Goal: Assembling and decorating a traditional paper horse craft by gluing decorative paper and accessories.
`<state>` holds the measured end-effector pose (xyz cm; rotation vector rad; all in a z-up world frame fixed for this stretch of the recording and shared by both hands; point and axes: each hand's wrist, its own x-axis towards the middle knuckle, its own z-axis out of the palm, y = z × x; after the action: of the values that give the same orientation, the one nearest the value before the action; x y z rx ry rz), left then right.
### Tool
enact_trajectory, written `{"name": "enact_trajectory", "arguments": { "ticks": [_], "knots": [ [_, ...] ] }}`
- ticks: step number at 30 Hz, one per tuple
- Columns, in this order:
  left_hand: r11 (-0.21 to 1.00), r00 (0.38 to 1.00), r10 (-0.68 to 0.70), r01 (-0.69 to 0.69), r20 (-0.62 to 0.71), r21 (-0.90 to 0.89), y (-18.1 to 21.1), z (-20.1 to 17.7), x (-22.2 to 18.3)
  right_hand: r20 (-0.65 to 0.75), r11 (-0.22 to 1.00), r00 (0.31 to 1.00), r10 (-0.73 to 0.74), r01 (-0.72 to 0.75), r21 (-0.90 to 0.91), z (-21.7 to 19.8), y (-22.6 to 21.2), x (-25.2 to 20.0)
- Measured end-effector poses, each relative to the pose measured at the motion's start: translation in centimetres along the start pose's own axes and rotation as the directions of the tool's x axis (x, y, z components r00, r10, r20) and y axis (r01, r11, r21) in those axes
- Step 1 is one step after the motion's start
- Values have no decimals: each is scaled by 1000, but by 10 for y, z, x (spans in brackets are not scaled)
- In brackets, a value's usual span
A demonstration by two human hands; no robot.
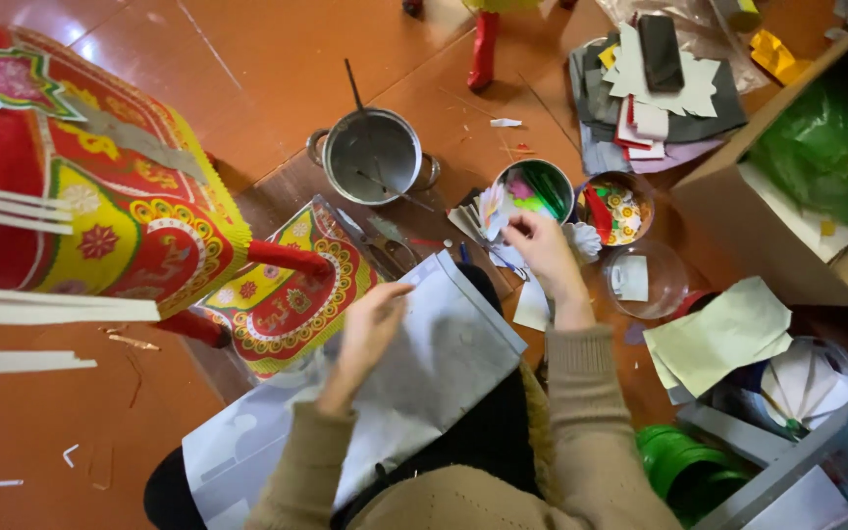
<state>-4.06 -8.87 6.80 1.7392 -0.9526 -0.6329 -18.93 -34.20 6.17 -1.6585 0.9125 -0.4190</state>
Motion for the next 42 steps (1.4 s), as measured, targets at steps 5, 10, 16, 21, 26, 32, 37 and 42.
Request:
{"name": "enact_trajectory", "arguments": {
  "ticks": [5,10,16,21,26,32,37,42],
  "knots": [
    [988,989,146,-146,-6,-43,55,39,29,100,986,990,-101,113,-126,30,-17,-38],
    [975,996,21,-41,-92,-220,49,47,26,102,995,990,-97,94,38,52,-34,-58],
    [930,952,-259,201,-162,-307,15,38,18,136,994,985,-104,109,-28,36,-9,-37],
    [899,932,-286,180,-223,-400,-9,14,-10,-334,864,942,12,-178,-471,-19,86,56],
    [841,848,-455,309,-270,-444,8,-10,-40,-237,609,962,136,-270,-746,-18,138,113],
    [765,767,-587,421,-259,-488,14,-30,-64,-282,275,959,40,-282,-919,-2,158,132],
    [757,758,-594,416,-267,-503,6,-34,-75,-221,300,943,-249,-142,-943,-7,144,110],
    [745,765,-587,384,-265,-545,4,-29,-76,-128,660,985,-113,-22,-751,-16,127,88]
  ]
}}
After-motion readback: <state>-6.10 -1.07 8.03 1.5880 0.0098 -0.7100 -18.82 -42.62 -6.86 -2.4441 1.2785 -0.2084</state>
